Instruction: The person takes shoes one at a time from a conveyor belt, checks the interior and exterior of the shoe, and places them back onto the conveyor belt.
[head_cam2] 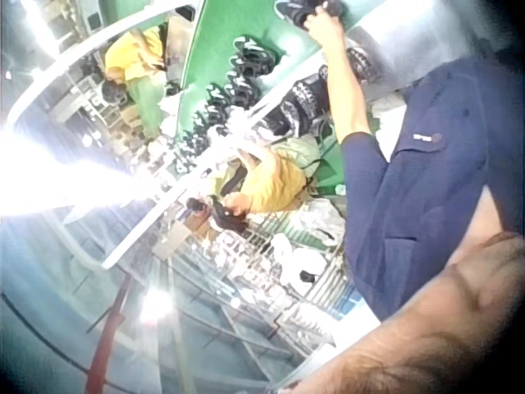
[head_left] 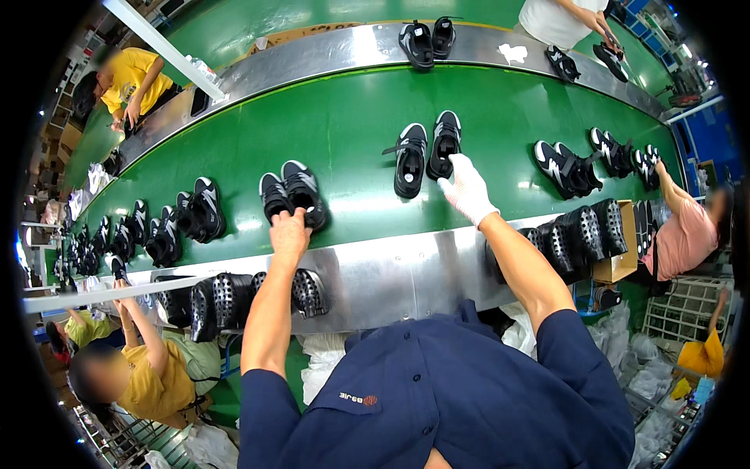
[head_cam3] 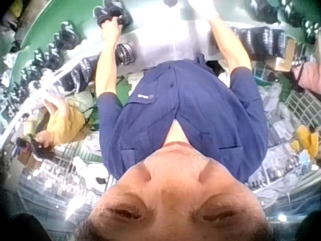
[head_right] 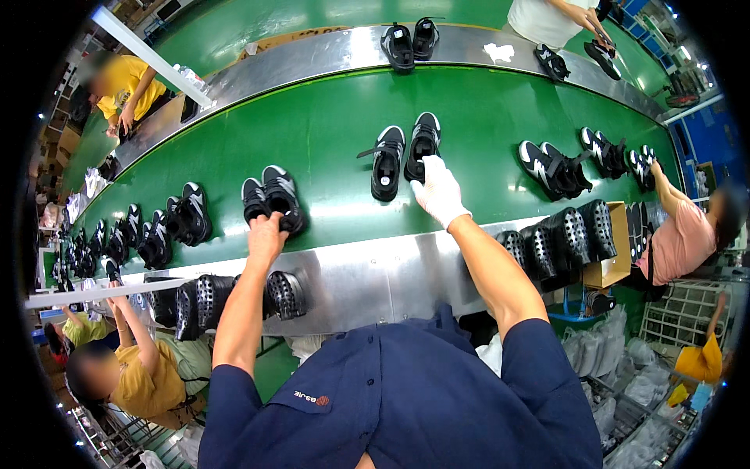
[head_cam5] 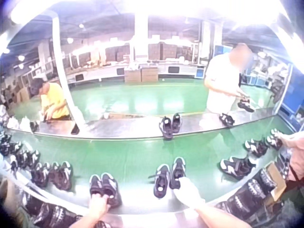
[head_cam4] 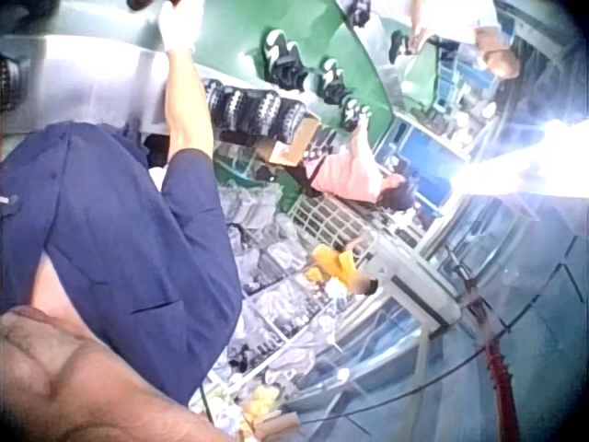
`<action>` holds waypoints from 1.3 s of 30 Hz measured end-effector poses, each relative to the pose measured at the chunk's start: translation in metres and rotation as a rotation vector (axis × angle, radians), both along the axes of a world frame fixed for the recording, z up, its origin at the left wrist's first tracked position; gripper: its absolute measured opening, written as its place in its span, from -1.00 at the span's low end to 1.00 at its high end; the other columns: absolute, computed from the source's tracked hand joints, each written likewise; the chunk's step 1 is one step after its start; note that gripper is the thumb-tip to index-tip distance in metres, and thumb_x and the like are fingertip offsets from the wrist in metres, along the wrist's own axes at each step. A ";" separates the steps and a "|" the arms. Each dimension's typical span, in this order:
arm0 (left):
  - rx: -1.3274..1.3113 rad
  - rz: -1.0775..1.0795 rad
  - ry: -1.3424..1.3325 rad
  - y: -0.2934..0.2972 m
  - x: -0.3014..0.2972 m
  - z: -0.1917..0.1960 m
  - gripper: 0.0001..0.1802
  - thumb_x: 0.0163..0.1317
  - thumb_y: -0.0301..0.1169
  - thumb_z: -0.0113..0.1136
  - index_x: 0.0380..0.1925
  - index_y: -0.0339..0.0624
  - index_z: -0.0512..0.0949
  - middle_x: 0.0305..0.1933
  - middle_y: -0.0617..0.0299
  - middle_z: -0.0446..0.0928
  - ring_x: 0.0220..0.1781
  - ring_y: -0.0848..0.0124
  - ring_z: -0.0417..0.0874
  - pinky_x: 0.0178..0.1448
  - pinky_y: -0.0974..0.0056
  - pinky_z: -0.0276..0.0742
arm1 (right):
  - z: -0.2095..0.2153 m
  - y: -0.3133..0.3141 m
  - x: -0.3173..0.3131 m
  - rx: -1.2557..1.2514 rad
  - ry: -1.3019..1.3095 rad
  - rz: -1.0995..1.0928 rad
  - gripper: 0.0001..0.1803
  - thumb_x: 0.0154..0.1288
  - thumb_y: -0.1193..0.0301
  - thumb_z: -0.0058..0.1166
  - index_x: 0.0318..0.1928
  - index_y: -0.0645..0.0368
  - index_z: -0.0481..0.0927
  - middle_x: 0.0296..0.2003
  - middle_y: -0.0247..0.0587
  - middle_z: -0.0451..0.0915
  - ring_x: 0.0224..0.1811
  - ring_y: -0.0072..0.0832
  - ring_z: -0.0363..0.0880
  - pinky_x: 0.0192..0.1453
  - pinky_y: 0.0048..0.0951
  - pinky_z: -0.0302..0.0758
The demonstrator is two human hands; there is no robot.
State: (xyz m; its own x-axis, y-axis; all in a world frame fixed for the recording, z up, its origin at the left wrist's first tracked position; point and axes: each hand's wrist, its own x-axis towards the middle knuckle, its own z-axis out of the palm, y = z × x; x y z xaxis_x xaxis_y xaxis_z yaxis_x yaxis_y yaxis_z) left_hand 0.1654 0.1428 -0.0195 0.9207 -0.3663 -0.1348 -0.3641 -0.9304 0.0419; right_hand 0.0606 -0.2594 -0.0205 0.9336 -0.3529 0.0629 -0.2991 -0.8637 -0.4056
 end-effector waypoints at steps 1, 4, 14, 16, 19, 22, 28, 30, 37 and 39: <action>0.105 -0.021 -0.053 -0.017 0.003 0.021 -0.57 0.13 -0.27 0.46 0.01 -0.08 0.66 0.02 -0.02 0.60 0.12 -0.01 0.61 0.03 -0.12 0.64 | -0.009 -0.013 0.004 -0.007 0.009 -0.020 -0.30 0.27 0.23 0.32 0.36 0.21 0.43 0.30 0.07 0.50 0.24 0.02 0.59 0.35 -0.09 0.54; 0.216 -0.157 -0.015 -0.073 -0.004 0.024 -0.73 0.19 -0.32 0.30 -0.11 -0.10 0.68 -0.19 0.09 0.62 -0.02 0.09 0.63 -0.15 0.02 0.61 | -0.037 -0.012 0.025 0.019 0.058 0.024 -0.37 0.29 0.25 0.31 0.30 0.21 0.48 0.21 0.11 0.56 0.14 0.08 0.64 0.27 -0.04 0.58; -0.308 -0.392 0.125 -0.208 -0.033 -0.027 -0.86 0.24 -0.47 0.18 -0.25 -0.27 0.63 -0.26 -0.08 0.71 -0.09 0.02 0.74 -0.09 0.01 0.73 | -0.023 0.042 -0.009 -0.082 0.080 0.196 -0.85 0.21 0.48 0.20 -0.20 0.16 0.56 -0.27 0.02 0.61 -0.17 0.03 0.65 -0.06 0.01 0.63; -0.333 -0.458 0.156 -0.188 -0.048 -0.009 -0.84 0.26 -0.37 0.25 -0.28 -0.24 0.59 -0.34 -0.06 0.69 -0.18 0.00 0.75 -0.15 -0.04 0.69 | -0.007 0.057 -0.024 -0.075 0.070 0.178 -0.86 0.18 0.49 0.19 -0.23 0.14 0.58 -0.29 0.00 0.62 -0.19 0.00 0.65 -0.08 -0.02 0.63; -0.387 -0.498 0.184 -0.151 -0.090 0.017 -0.72 0.25 -0.26 0.38 -0.32 -0.21 0.53 -0.43 -0.04 0.65 -0.31 -0.03 0.73 -0.24 -0.08 0.65 | 0.034 0.082 -0.064 0.009 0.100 0.239 -0.92 0.14 0.50 0.18 -0.31 0.16 0.60 -0.32 0.02 0.62 -0.20 0.02 0.65 -0.09 -0.02 0.62; -0.314 -0.538 0.268 -0.122 -0.140 0.034 -0.72 0.29 -0.23 0.35 -0.36 -0.22 0.55 -0.49 0.00 0.65 -0.40 0.02 0.74 -0.31 -0.02 0.65 | 0.034 0.103 -0.116 0.053 0.229 0.255 -0.91 0.13 0.51 0.15 -0.32 0.16 0.66 -0.35 0.03 0.63 -0.27 0.04 0.64 -0.12 -0.02 0.61; -0.268 -0.472 0.497 -0.075 -0.196 0.053 -0.49 0.28 0.00 0.41 -0.03 -0.20 0.62 -0.53 -0.06 0.66 -0.40 -0.06 0.76 -0.33 -0.08 0.62 | 0.041 0.124 -0.197 0.267 0.075 0.355 -0.57 0.27 0.21 0.30 0.07 0.17 0.62 -0.08 0.02 0.65 0.00 0.02 0.62 0.13 -0.06 0.58; -0.378 -0.357 0.465 -0.071 -0.197 0.066 -0.55 0.29 -0.04 0.41 -0.04 -0.14 0.64 -0.51 0.00 0.69 -0.41 -0.02 0.76 -0.32 -0.05 0.63 | 0.064 0.101 -0.226 0.155 0.027 0.077 -0.49 0.27 0.22 0.32 0.14 0.21 0.59 0.01 0.03 0.64 0.07 0.03 0.60 0.18 -0.05 0.56; -0.687 -0.355 0.424 -0.103 -0.198 0.081 -0.84 0.37 -0.31 0.34 -0.14 -0.12 0.67 -0.46 0.03 0.67 -0.39 0.03 0.73 -0.28 0.00 0.61 | 0.037 -0.010 -0.306 -0.345 0.027 -0.535 -0.35 0.24 0.15 0.40 0.21 0.26 0.53 0.05 0.09 0.61 0.10 0.07 0.58 0.20 -0.02 0.57; -0.743 -0.459 0.401 -0.124 -0.205 0.082 -0.87 0.36 -0.34 0.34 -0.17 -0.11 0.68 -0.46 0.00 0.66 -0.38 0.01 0.73 -0.26 -0.01 0.61 | 0.028 -0.020 -0.307 -0.334 0.073 -0.530 -0.50 0.22 0.23 0.41 0.08 0.22 0.59 -0.06 0.04 0.63 0.02 0.04 0.61 0.11 -0.04 0.59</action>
